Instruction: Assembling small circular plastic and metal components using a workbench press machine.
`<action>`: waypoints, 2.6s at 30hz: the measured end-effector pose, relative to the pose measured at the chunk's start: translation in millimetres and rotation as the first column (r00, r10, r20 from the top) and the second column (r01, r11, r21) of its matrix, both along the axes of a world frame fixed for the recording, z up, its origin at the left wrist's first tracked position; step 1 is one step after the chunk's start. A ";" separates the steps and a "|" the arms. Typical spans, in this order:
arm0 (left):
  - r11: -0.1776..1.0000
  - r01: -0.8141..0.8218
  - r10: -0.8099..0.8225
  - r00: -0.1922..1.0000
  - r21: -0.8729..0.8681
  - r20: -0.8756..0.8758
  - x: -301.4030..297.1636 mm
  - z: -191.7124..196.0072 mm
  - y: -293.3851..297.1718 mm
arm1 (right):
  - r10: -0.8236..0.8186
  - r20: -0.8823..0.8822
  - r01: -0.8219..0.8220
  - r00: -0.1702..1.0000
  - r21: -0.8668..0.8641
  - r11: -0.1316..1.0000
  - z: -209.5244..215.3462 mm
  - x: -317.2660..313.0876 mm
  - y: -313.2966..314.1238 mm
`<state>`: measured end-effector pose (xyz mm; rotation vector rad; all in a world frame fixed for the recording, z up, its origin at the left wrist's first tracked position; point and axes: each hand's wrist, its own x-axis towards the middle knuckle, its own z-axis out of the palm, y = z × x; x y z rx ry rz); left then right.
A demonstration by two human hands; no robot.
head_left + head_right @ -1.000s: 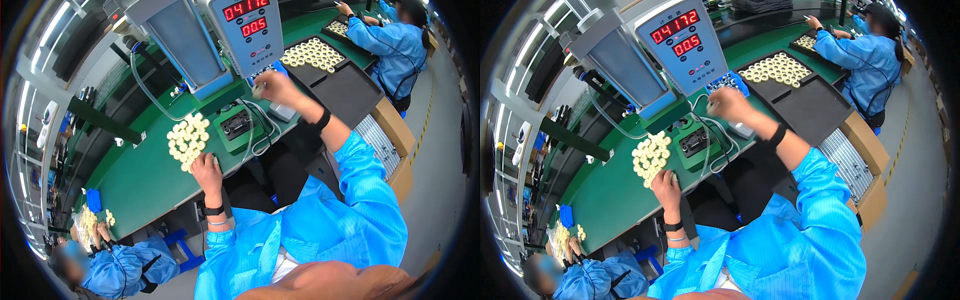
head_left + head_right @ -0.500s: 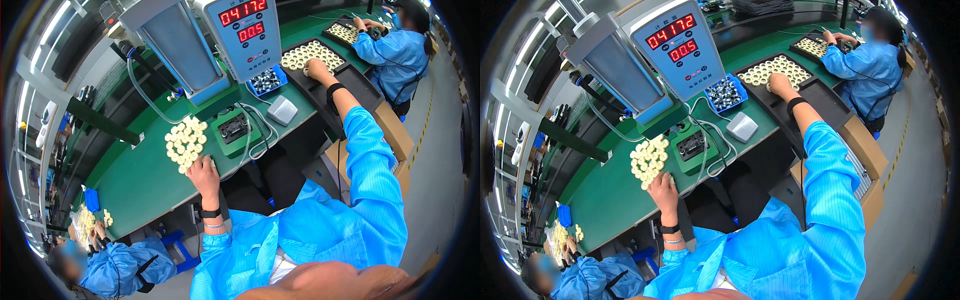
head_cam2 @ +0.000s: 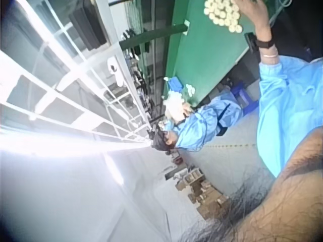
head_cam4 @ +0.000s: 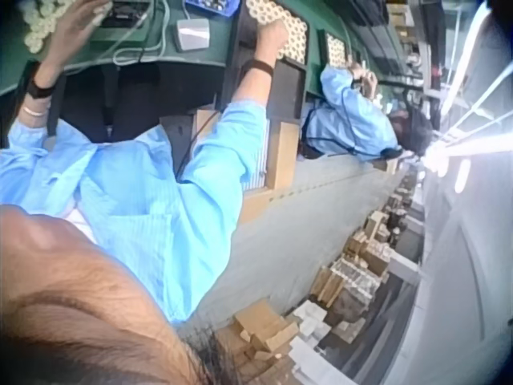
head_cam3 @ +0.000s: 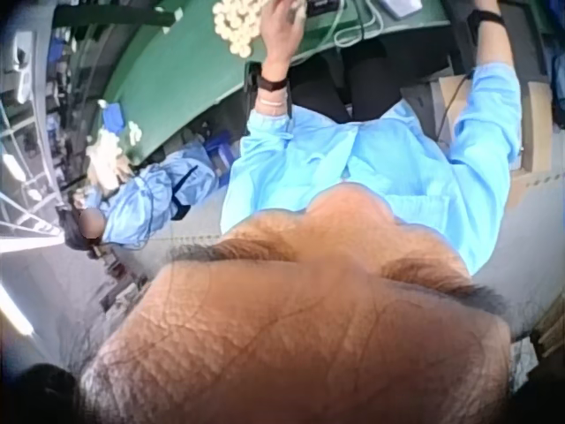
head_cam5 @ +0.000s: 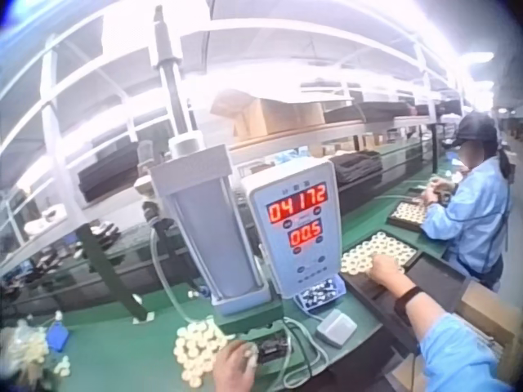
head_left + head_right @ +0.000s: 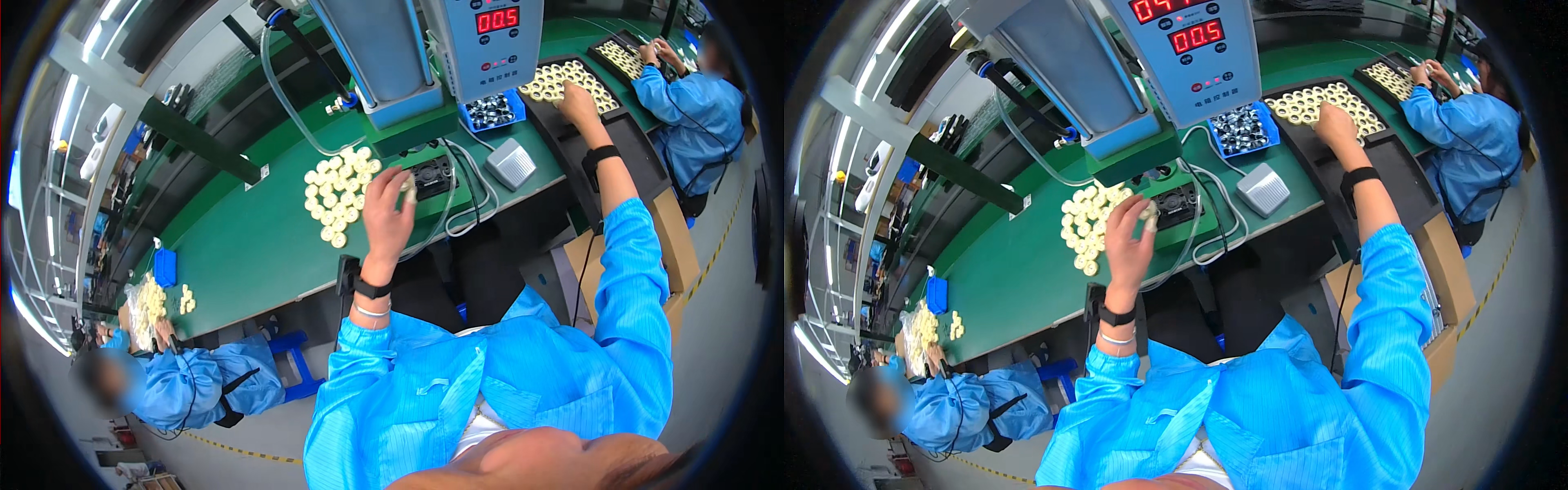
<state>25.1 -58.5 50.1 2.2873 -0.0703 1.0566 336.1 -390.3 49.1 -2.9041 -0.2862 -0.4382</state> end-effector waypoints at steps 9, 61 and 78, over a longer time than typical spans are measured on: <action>0.997 0.060 -0.054 0.992 0.046 -0.115 31.4 -5.0 -9.8 | 0.311 0.159 -0.349 0.937 0.448 0.823 64.4 -114.5 49.5; 0.834 -0.504 0.539 0.831 0.225 -0.138 -85.6 -65.8 75.5 | 0.885 0.082 0.590 0.459 0.716 -0.372 53.3 -222.1 176.8; 0.825 -0.515 0.556 0.813 0.233 -0.173 -86.6 -60.5 72.4 | 0.628 0.116 -0.563 0.770 0.587 0.582 19.4 -194.9 126.9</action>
